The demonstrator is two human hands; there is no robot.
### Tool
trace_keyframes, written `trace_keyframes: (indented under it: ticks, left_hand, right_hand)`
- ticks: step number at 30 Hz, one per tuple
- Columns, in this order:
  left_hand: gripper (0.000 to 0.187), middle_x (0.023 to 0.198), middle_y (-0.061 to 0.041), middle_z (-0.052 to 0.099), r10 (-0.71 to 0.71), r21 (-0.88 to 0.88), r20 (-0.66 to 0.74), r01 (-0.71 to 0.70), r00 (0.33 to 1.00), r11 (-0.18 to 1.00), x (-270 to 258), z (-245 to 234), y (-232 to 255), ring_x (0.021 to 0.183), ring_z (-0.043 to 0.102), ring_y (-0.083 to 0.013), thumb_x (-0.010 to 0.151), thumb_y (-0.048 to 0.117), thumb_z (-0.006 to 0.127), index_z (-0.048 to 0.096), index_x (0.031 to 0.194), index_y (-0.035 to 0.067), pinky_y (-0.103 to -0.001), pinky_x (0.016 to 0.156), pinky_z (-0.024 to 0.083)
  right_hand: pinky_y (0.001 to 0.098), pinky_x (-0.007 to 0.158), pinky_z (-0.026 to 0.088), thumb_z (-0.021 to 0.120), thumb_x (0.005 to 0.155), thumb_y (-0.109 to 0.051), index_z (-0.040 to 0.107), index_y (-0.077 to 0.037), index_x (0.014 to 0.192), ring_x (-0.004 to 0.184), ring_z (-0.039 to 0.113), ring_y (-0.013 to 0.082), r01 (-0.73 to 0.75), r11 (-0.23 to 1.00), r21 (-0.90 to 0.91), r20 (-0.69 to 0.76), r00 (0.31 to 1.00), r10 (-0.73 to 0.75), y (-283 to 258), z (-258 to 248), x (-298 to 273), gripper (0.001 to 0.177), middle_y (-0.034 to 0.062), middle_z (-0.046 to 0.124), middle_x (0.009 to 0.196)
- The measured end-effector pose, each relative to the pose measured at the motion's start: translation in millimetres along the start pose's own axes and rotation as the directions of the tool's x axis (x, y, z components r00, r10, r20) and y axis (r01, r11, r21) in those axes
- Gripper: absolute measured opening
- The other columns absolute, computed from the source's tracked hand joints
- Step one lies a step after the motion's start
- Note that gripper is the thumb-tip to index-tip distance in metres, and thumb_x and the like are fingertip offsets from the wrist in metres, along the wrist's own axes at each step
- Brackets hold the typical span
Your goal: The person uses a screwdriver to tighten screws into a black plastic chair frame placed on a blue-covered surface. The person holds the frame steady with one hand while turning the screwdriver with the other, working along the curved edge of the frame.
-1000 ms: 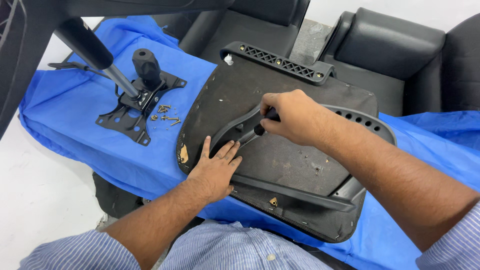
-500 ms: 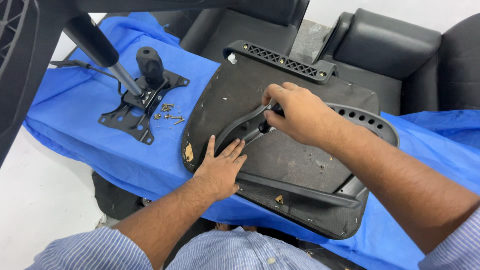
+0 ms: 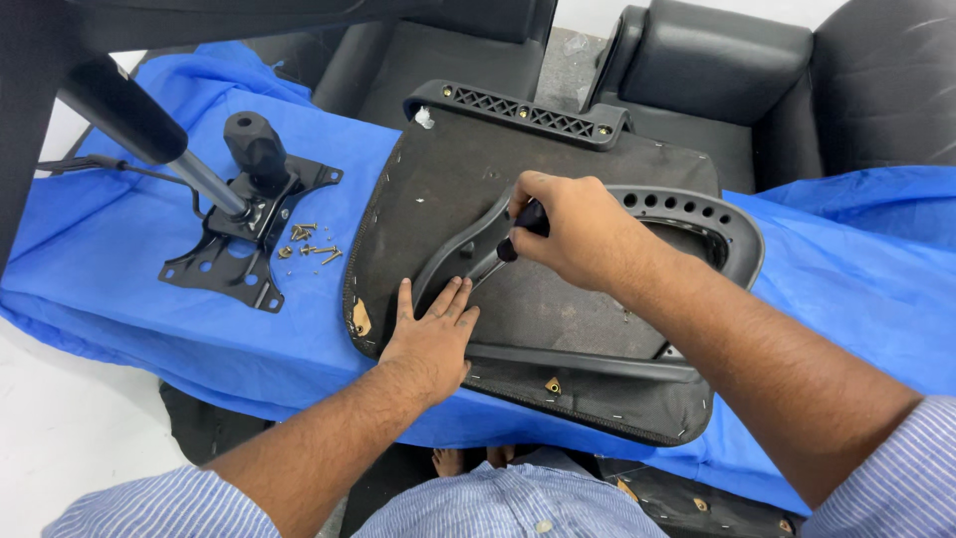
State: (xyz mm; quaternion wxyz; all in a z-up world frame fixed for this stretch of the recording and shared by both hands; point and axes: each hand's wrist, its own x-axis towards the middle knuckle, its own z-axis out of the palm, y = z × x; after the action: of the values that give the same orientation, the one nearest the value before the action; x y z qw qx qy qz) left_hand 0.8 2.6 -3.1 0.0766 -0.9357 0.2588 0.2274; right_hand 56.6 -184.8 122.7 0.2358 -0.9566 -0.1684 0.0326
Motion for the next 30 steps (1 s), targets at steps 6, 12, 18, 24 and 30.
trace_keyframes:
  ticks: [6,12,18,24,30]
  left_hand:
    - [0.069,0.172,-0.008,0.003,0.001,-0.02,-0.028,-0.002,1.0,1.0,3,7,-2,0.158,-0.002,-0.0173,0.099,0.034,0.059,0.029,0.157,0.011,-0.071,0.121,0.0]
    - [0.067,0.172,-0.007,0.001,0.004,-0.038,-0.008,-0.004,1.0,0.999,3,4,-2,0.157,-0.004,-0.0167,0.1,0.032,0.056,0.027,0.157,0.012,-0.07,0.121,-0.002]
    - [0.067,0.172,-0.007,0.0,0.001,-0.054,0.007,-0.001,1.0,0.999,3,4,-2,0.157,-0.004,-0.0163,0.1,0.032,0.056,0.026,0.157,0.012,-0.07,0.121,-0.004]
    - [0.067,0.172,-0.007,0.001,-0.001,-0.074,-0.02,-0.001,1.0,0.997,3,6,-3,0.157,-0.003,-0.0164,0.1,0.031,0.057,0.028,0.157,0.012,-0.07,0.122,-0.004]
    - [0.068,0.172,-0.008,0.002,0.002,-0.072,-0.021,-0.003,1.0,0.997,3,4,-3,0.158,-0.002,-0.0171,0.099,0.03,0.059,0.029,0.156,0.01,-0.069,0.121,-0.003]
  right_hand:
    - [0.0404,0.08,0.059,0.075,0.081,-0.02,0.069,-0.01,0.101,0.084,0.075,0.0272,-0.065,0.996,-0.066,0.083,0.994,0.07,1,1,2,0.023,0.0117,0.074,0.088]
    - [0.0423,0.087,0.057,0.069,0.093,-0.025,0.07,-0.009,0.099,0.095,0.071,0.028,-0.01,0.998,-0.069,0.013,1.0,0.011,1,7,2,0.016,0.0116,0.072,0.098]
    - [0.0421,0.084,0.058,0.072,0.085,-0.022,0.07,-0.012,0.097,0.093,0.071,0.0271,-0.011,0.997,-0.073,-0.007,1.0,0.01,-5,11,-2,0.016,0.0099,0.071,0.099]
    - [0.0427,0.082,0.058,0.077,0.08,-0.025,0.072,-0.014,0.091,0.094,0.071,0.025,-0.075,0.99,-0.118,0.04,0.996,0.08,-15,5,4,0.016,0.0048,0.071,0.099]
    - [0.0429,0.084,0.058,0.074,0.081,-0.025,0.073,-0.013,0.089,0.095,0.072,0.0251,-0.079,0.985,-0.151,0.079,0.993,0.092,-14,4,6,0.014,0.0051,0.072,0.1]
